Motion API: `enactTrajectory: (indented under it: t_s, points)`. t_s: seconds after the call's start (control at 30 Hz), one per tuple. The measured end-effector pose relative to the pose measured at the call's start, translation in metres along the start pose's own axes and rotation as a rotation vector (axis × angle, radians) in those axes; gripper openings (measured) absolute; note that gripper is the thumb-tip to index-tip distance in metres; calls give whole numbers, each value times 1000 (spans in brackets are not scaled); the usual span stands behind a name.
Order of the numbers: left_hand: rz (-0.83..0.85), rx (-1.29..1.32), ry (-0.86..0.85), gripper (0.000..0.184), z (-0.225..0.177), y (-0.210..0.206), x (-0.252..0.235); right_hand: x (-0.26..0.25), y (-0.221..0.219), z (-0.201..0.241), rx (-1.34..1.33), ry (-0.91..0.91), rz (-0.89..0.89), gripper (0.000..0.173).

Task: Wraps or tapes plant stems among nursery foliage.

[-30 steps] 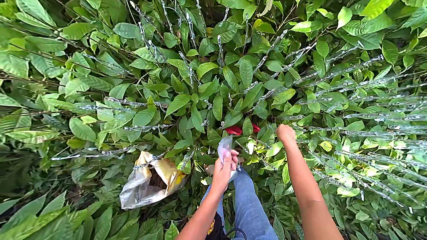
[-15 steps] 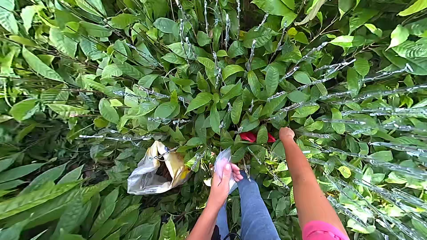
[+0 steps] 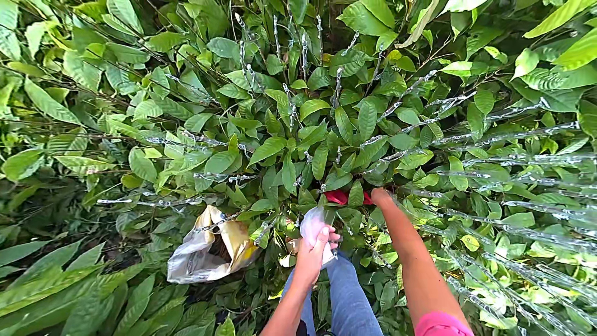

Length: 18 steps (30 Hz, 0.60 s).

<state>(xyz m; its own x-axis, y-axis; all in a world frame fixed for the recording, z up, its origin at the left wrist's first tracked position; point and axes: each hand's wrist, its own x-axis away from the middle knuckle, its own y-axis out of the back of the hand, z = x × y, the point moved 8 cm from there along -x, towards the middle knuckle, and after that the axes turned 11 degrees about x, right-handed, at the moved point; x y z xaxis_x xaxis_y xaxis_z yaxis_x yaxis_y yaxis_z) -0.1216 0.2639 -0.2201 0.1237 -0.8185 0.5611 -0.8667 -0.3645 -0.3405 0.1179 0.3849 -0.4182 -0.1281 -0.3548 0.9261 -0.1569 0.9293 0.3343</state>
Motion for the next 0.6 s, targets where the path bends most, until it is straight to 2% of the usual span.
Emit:
enactTrajectory:
  t_s: [0.13,0.23,0.3,0.4,0.47,0.53,0.57,0.6]
  points:
    - [13,59,55,16,0,-11,-1,17,3,14,8,188,-37,41]
    - [-41,152,128,11,4,-12,-4,69,15,10,-62,202,-126,36]
    - [-66,197,166,10,7,-13,-7,111,22,7,-232,296,-275,41]
    - [-63,231,216,9,14,-18,-9,176,14,23,-836,649,-537,47]
    - [-31,232,209,8,18,-25,-8,210,3,50,-1284,845,-562,47]
    - [0,221,176,6,21,-30,-6,227,-9,69,-1668,871,-575,27]
    - [18,206,157,5,22,-31,-4,229,-14,71,-1855,842,-580,21]
    - [35,180,138,5,22,-31,-3,229,-17,68,-2037,814,-576,23]
